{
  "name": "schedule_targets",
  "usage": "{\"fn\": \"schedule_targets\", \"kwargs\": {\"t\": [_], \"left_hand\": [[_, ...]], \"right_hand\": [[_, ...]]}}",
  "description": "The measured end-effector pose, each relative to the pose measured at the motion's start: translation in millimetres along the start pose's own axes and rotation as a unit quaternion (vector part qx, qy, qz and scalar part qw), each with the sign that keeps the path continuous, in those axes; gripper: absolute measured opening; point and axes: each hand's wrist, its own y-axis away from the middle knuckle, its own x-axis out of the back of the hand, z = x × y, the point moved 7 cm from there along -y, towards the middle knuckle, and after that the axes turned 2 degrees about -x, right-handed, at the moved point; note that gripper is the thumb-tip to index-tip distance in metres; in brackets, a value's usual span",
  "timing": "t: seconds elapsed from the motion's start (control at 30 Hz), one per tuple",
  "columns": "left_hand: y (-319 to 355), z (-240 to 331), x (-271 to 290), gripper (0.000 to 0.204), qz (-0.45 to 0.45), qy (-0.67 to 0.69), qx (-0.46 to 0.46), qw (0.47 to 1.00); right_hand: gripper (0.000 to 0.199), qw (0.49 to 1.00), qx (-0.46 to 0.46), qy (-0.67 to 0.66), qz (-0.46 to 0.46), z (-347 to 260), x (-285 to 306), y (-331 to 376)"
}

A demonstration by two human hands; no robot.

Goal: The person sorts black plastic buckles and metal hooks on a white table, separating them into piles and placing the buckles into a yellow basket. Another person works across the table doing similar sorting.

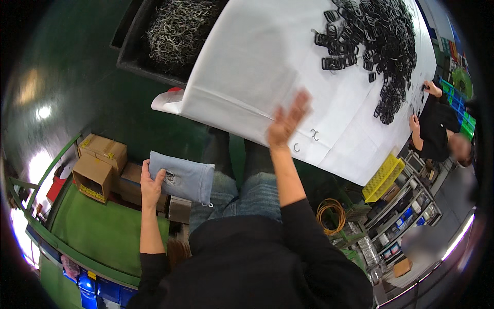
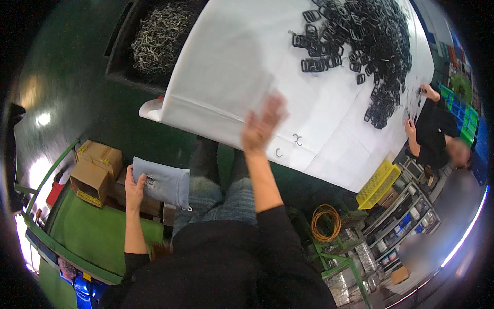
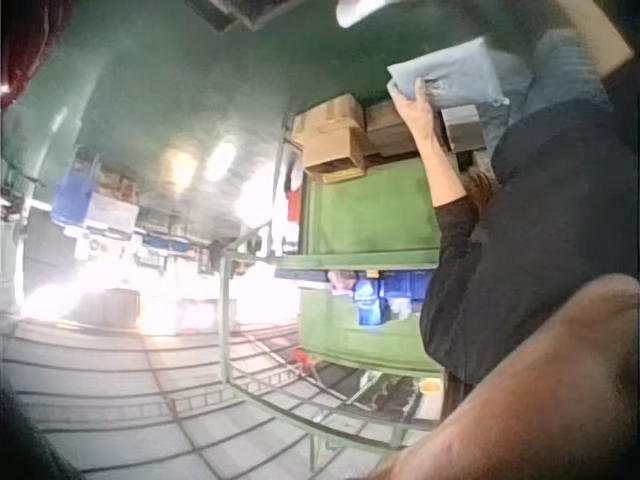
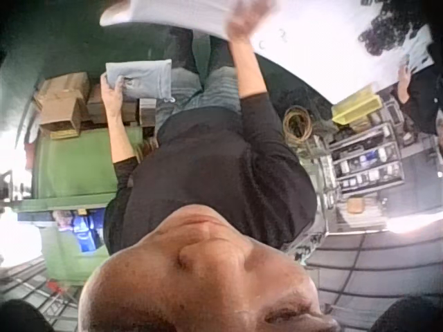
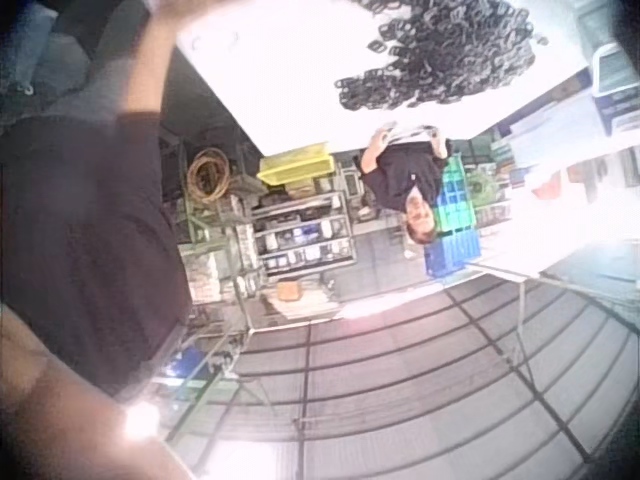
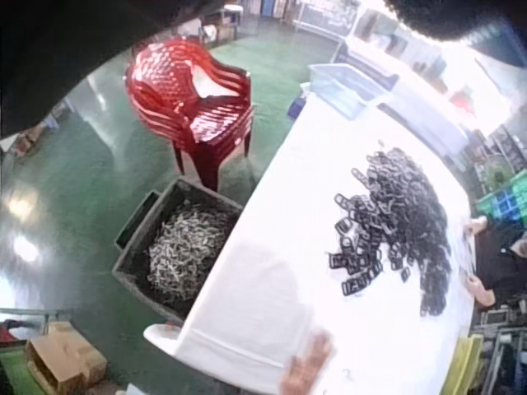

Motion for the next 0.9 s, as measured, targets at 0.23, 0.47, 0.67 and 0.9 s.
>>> {"fn": "schedule_targets", "kwargs": {"t": [0.23,0.47,0.67,0.9], "left_hand": [[-6.3,13.2,-16.0,0.038,-0.041,0.01,-0.015,0.999],[12.0,14.7,-6.4,0.039,0.008,-0.021,-0.007,1.0],[35.9,0.7,4.8,0.036,0.074,-0.008,-0.005,0.997],[25.7,70.4,-11.4,0.028,0.036,-0.055,-0.116,0.991]], "right_hand": [[0.061,0.958,-0.26,0.103,0.062,116.9,46.1,78.2],[0.056,0.997,0.035,0.05,-0.045,-86.2,-108.5,-21.3],[0.054,0.984,0.129,-0.102,-0.068,-198.5,-165.5,-86.4],[0.072,0.742,0.165,-0.267,-0.592,-215.0,-92.6,-9.9]]}}
